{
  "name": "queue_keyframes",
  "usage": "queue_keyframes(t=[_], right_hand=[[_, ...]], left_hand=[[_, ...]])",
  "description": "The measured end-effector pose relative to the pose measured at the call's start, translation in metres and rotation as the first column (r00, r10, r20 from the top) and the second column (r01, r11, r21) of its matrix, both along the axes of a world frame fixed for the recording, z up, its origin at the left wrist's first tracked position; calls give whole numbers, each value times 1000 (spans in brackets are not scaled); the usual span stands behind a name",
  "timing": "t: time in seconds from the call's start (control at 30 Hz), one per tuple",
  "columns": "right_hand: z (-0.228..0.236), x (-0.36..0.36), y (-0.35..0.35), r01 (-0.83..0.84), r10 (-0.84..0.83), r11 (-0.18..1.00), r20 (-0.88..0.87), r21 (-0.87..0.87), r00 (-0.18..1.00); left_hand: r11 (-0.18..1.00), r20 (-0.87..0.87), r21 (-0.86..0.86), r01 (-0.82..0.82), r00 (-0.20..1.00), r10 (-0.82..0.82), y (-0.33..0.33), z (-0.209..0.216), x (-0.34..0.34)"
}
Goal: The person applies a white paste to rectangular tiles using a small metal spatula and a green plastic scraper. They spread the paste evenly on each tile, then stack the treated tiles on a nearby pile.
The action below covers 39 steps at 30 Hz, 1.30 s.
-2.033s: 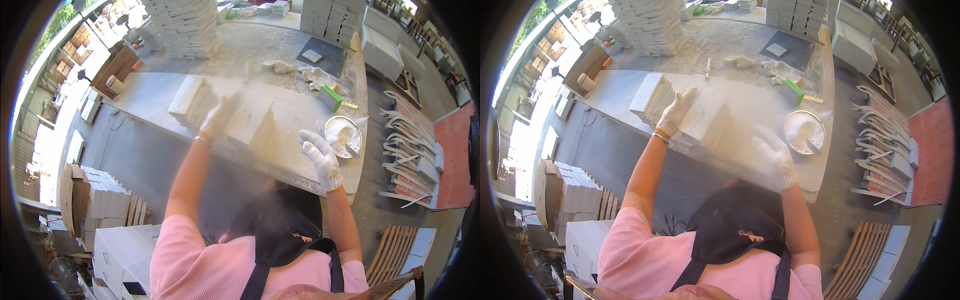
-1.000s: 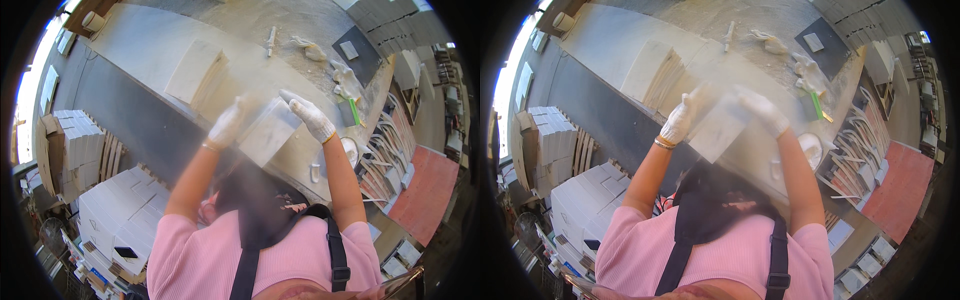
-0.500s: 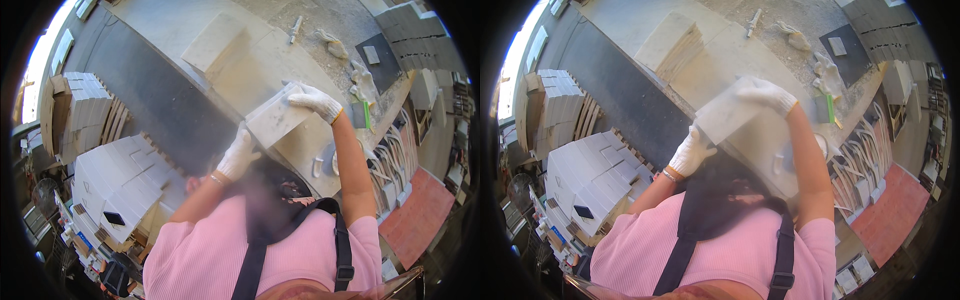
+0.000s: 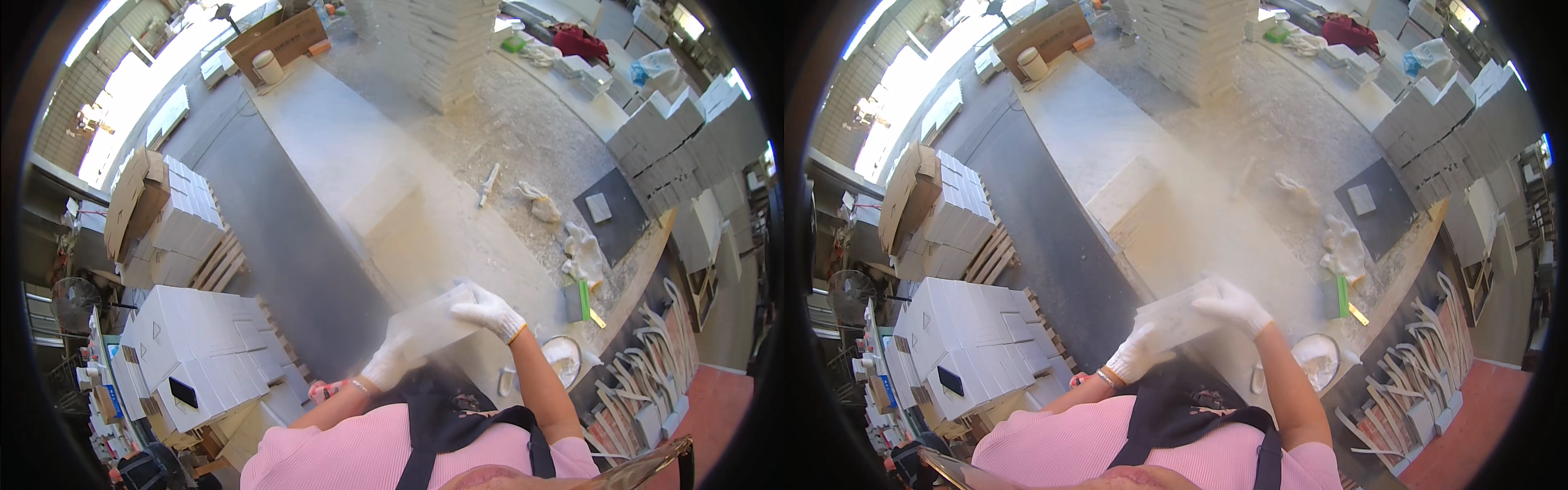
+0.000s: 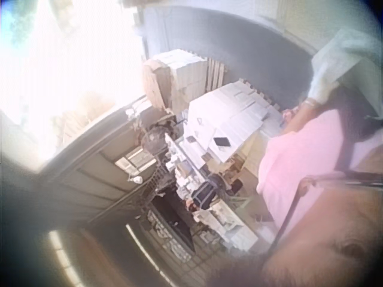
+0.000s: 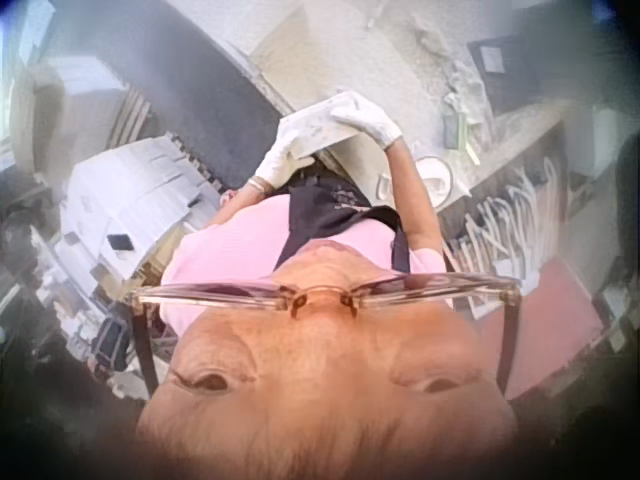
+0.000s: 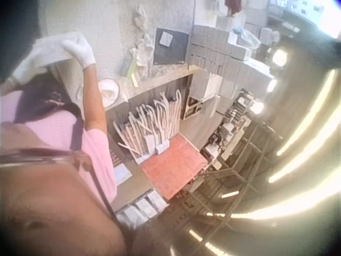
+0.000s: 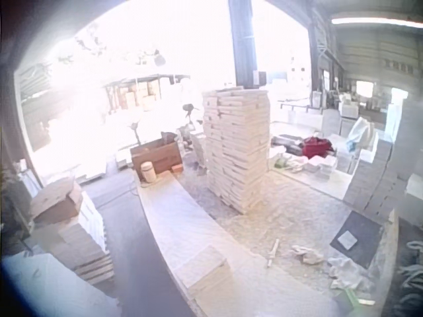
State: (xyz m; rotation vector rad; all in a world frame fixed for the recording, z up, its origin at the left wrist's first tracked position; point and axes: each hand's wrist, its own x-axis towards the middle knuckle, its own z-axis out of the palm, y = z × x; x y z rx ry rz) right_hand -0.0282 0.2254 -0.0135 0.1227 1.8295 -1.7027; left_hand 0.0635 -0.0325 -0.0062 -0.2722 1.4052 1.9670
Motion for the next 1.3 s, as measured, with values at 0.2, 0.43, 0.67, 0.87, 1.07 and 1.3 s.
queue_keyframes(t=[0.2, 0.43, 0.67, 0.87, 1.07, 1.3], right_hand=[[1, -4, 9, -133, 133, 991, 22, 19, 991], [11, 1, 4, -184, 194, 976, -87, 116, 977], [-3, -3, -2, -201, 209, 976, -94, 88, 973], [8, 0, -8, -142, 154, 981, -84, 129, 985], [10, 13, -12, 34, -24, 998, -170, 52, 985], [28, 51, -38, 275, -289, 957, -274, -89, 917]], left_hand=[[983, 263, 99, -153, 957, 122, -5, 0, -10], [961, -12, 224, -164, 985, 171, -1, 9, -16], [971, 105, 206, -125, 989, 105, -24, -42, 1], [999, -131, -15, 49, 990, -50, -56, -91, 12], [989, -146, -82, 123, 980, -134, -69, -111, 3], [945, -91, -156, 288, 948, -304, -78, -36, -16]])
